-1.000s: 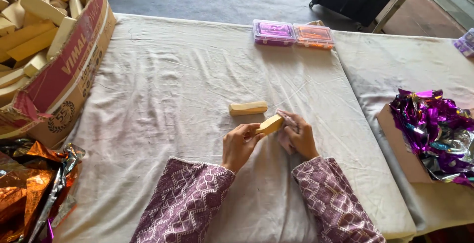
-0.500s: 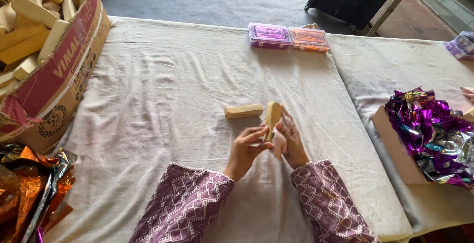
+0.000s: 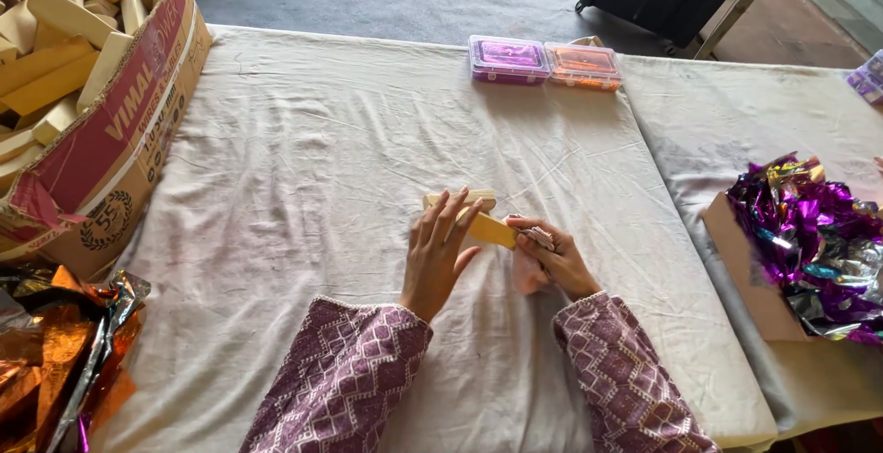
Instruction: The person wipes a purple plastic storage container with a pink cloth, turning it to clean its surfaces. They then pick up wooden pieces from a large cardboard box and wipe each piece with the cloth, setting the wiped pieces on the table.
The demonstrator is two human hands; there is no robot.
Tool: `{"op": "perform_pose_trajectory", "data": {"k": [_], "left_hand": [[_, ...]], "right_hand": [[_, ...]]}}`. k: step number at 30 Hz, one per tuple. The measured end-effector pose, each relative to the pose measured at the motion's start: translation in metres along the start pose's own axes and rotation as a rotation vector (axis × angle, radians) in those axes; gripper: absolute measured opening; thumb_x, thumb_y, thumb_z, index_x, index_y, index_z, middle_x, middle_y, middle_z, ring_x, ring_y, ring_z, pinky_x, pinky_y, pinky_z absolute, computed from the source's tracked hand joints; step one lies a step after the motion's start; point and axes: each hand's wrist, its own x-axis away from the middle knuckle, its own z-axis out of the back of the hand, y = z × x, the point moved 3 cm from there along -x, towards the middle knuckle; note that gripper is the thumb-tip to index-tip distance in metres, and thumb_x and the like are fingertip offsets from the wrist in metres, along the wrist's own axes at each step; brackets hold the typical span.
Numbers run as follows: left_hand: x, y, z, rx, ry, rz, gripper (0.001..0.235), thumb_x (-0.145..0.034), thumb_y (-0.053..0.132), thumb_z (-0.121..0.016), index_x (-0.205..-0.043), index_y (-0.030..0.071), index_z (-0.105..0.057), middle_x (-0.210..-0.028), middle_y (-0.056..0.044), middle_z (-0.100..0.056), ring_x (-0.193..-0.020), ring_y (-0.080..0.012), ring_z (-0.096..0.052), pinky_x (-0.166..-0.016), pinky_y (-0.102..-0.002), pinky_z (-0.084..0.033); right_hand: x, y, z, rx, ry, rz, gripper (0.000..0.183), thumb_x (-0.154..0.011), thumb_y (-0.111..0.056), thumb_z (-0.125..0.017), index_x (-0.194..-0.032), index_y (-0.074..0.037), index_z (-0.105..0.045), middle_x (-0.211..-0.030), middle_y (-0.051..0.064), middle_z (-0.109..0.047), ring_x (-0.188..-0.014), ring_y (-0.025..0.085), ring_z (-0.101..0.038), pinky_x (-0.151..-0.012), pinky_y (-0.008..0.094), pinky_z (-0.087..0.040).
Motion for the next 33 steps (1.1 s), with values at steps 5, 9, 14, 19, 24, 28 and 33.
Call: {"op": "perform_pose_trajectory", "data": {"k": [5, 9, 14, 19, 24, 28, 33], "left_hand": [[0.017, -0.022, -0.023, 0.222, -0.244, 0.098, 0.067, -0.089, 0.036, -0.078, -0.150, 0.020, -0.053, -0.132, -0.003, -0.068, -0.122, -0.0220, -0.066, -0.101, -0.039, -0.055], [0.024, -0.018, -0.040, 0.225, -0.372, 0.078, 0.080, -0.081, 0.042, -0.083, -0.148, 0.019, -0.046, -0.108, -0.006, -0.074, -0.095, -0.0217, -0.072, -0.083, -0.036, -0.058], [0.028, -0.020, -0.043, 0.243, -0.409, 0.366, 0.094, -0.084, 0.040, -0.087, -0.152, 0.011, -0.029, -0.091, -0.006, -0.071, -0.080, -0.0215, -0.069, -0.075, -0.036, -0.055], [0.025, -0.026, -0.033, 0.208, -0.243, 0.187, 0.097, -0.072, 0.015, -0.086, -0.152, 0.011, -0.031, -0.100, -0.006, -0.073, -0.094, -0.0248, -0.071, -0.090, -0.042, -0.047], [0.016, -0.023, -0.018, 0.247, -0.332, 0.268, 0.102, -0.071, 0.018, -0.089, -0.154, 0.014, -0.029, -0.100, -0.003, -0.075, -0.092, -0.0225, -0.071, -0.093, -0.043, -0.044], [0.018, -0.027, -0.026, 0.256, -0.345, 0.318, 0.101, -0.070, 0.019, -0.090, -0.152, 0.017, -0.031, -0.100, -0.003, -0.074, -0.094, -0.0221, -0.071, -0.094, -0.042, -0.044], [0.022, -0.031, -0.028, 0.260, -0.314, 0.290, 0.095, -0.073, 0.017, -0.090, -0.151, 0.017, -0.035, -0.099, -0.002, -0.074, -0.095, -0.0209, -0.071, -0.097, -0.042, -0.044]], "right_hand": [[0.000, -0.009, -0.008, 0.142, -0.013, 0.121, 0.022, -0.102, -0.015, -0.064, -0.119, -0.002, -0.071, -0.117, 0.007, -0.074, -0.114, 0.011, -0.067, -0.099, 0.026, -0.054], [0.006, -0.029, -0.011, 0.564, 0.374, -0.023, 0.025, -0.105, -0.013, -0.063, -0.128, -0.008, -0.067, -0.101, 0.017, -0.075, -0.089, 0.026, -0.072, -0.076, 0.039, -0.057], [0.017, -0.035, -0.028, 0.785, 0.448, 0.180, 0.045, -0.093, -0.014, -0.068, -0.135, -0.011, -0.052, -0.114, 0.015, -0.069, -0.091, 0.023, -0.070, -0.077, 0.035, -0.060], [0.026, -0.046, -0.078, 1.147, -0.087, 0.574, 0.059, -0.080, -0.009, -0.070, -0.137, -0.018, -0.060, -0.142, 0.005, -0.063, -0.124, 0.032, -0.060, -0.105, 0.044, -0.048], [0.016, -0.045, -0.052, 1.279, -0.110, 0.458, 0.065, -0.079, -0.016, -0.074, -0.143, -0.025, -0.060, -0.149, -0.001, -0.058, -0.120, 0.027, -0.062, -0.104, 0.040, -0.046], [0.020, -0.049, -0.063, 1.377, -0.052, 0.305, 0.067, -0.079, -0.016, -0.075, -0.143, -0.027, -0.060, -0.149, -0.004, -0.057, -0.104, 0.026, -0.061, -0.096, 0.036, -0.052], [0.028, -0.039, -0.078, 1.193, -0.224, 0.444, 0.064, -0.079, -0.010, -0.073, -0.140, -0.027, -0.065, -0.147, -0.005, -0.061, -0.099, 0.022, -0.063, -0.093, 0.035, -0.056]]}}
